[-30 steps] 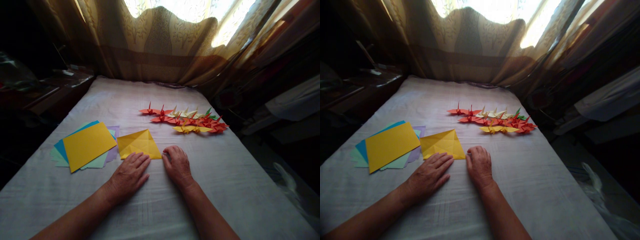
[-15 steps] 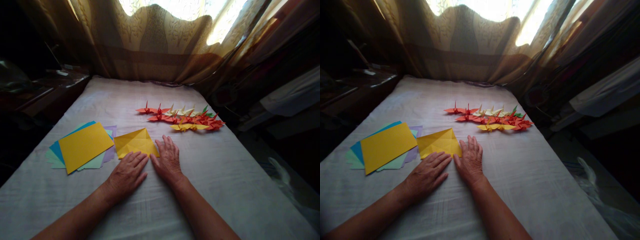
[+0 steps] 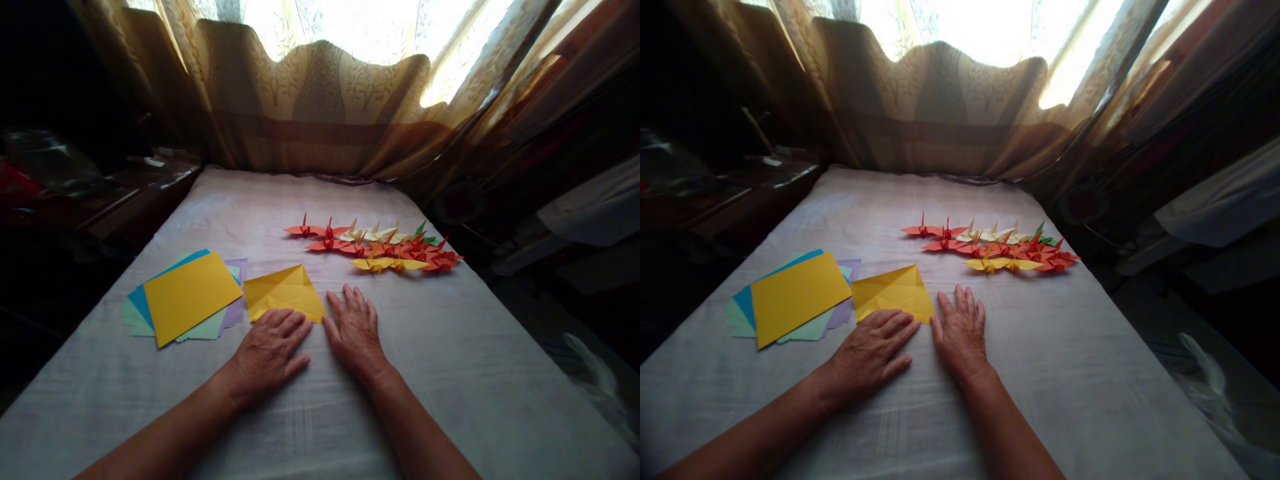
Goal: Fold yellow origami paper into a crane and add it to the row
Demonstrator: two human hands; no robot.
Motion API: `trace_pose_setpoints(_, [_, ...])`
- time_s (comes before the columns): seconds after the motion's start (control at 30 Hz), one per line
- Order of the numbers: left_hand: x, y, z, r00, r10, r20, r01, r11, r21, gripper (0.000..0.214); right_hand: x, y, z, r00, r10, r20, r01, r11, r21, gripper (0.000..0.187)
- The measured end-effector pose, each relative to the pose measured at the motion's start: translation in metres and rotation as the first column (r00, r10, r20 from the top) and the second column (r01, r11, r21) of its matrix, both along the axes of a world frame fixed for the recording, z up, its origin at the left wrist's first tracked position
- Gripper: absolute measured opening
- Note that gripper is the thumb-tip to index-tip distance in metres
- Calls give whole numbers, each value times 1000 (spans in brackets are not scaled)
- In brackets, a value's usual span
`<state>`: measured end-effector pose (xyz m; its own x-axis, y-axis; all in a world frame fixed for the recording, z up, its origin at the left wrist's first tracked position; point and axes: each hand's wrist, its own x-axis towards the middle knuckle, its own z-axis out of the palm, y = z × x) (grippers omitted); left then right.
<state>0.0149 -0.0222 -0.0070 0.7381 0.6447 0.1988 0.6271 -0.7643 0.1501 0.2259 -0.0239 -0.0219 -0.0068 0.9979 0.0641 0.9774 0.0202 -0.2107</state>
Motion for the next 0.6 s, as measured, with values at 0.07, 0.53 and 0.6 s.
trace_pose_setpoints(0.07, [0, 1, 1, 1000, 6, -8, -7, 1000, -21, 53, -1, 0, 1, 1000, 5, 8, -5, 1000, 0, 47])
trace_pose_setpoints(0.53, [-44, 0, 1, 992, -12, -128, 7, 999, -37, 60, -6, -1, 6, 1000, -12, 28, 11, 1000, 28, 44])
trace_pose_setpoints(0.6, [-50, 1, 5, 989, -12, -147, 4, 999, -51, 61, -6, -1, 7, 999, -15, 28, 14, 1000, 18, 45])
